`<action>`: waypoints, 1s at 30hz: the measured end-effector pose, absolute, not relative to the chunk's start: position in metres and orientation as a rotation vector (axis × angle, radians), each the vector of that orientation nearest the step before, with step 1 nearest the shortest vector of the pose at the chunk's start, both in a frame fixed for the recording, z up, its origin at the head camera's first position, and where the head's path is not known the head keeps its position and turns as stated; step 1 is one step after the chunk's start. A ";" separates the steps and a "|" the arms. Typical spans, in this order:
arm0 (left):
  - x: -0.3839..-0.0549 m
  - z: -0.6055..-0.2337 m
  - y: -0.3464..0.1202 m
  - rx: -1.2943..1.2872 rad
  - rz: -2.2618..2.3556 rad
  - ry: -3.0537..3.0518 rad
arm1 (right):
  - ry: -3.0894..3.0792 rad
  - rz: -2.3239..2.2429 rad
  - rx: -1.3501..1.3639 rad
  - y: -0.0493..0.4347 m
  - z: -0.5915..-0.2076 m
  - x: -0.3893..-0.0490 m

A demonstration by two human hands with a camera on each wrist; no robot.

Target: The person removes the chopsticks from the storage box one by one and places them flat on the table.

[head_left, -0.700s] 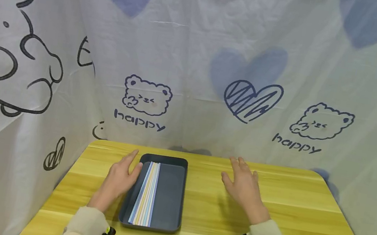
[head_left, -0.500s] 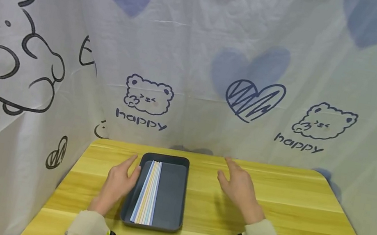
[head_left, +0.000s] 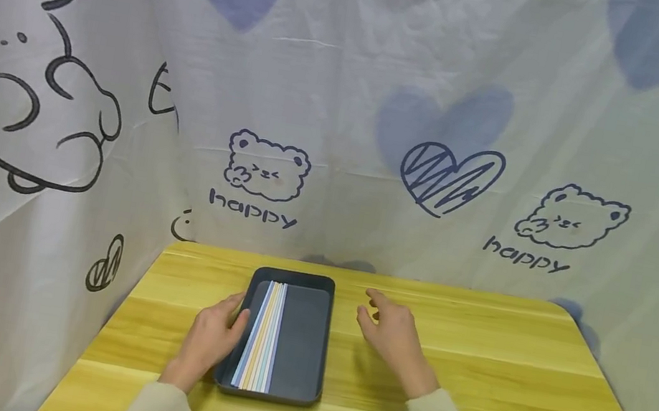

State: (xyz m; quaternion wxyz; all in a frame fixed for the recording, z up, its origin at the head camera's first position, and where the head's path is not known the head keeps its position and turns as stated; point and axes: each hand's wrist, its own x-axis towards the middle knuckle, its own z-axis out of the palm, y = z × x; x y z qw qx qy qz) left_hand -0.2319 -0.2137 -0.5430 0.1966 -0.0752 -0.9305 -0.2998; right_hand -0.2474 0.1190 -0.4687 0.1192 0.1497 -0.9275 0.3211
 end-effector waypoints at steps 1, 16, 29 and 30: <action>-0.232 -0.544 -0.214 -0.210 -0.840 -2.605 | -2.712 0.953 0.436 0.116 -0.470 -0.247; -0.228 -0.560 -0.209 -0.272 -0.766 -2.582 | -2.671 1.189 0.494 0.082 -0.490 -0.241; -0.225 -0.564 -0.209 -0.240 -0.753 -2.562 | -2.674 1.297 0.578 0.053 -0.504 -0.237; -0.224 -0.564 -0.209 -0.241 -0.750 -2.557 | -2.677 1.303 0.583 0.051 -0.506 -0.237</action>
